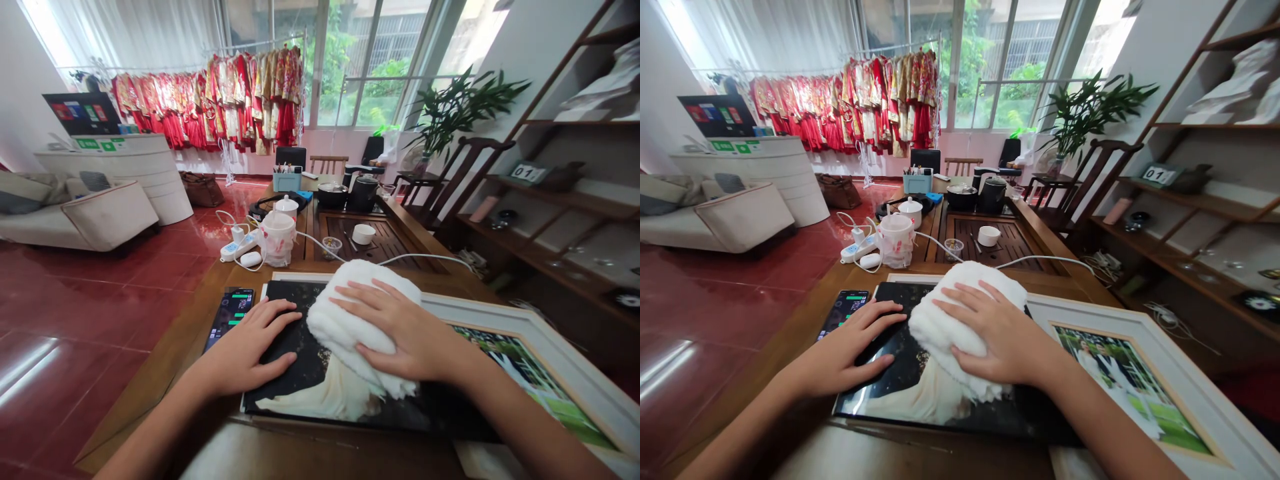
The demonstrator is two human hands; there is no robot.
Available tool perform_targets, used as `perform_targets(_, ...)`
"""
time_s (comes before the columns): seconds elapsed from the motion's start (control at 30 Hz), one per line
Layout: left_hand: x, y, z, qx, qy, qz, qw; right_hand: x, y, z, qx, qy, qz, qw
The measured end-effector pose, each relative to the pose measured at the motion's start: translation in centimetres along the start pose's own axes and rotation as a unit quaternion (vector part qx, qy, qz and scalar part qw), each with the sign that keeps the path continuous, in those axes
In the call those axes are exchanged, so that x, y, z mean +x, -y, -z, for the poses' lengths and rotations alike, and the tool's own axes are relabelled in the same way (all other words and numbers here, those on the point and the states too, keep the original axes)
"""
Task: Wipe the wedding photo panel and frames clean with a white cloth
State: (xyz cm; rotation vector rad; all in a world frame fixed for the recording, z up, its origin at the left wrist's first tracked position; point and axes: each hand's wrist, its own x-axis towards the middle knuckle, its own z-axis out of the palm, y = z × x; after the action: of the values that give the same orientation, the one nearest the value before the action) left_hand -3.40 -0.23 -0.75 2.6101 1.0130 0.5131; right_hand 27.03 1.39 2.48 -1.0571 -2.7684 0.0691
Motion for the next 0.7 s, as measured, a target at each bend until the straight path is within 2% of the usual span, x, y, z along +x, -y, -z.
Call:
perform_targets(0.17,-0.2,0.0,0.1,-0.003,-0.009,-0.006,1.000,-0.2,-0.9,0.1,-0.021,-0.013,-0.011,1.000)
perform_targets(0.37,-0.2,0.1,0.0,-0.005,-0.009,-0.010,1.000,0.3,2.0,0.5,0.018,0.050,0.056,0.997)
perform_targets(0.47,-0.1,0.0,-0.1,0.002,-0.009,-0.007,1.000,0.5,2.7,0.5,0.030,0.062,0.074,0.995)
perform_targets(0.7,-0.3,-0.3,-0.1,-0.001,-0.010,0.003,1.000,0.0,-0.1,0.2,0.004,0.014,0.025,1.000)
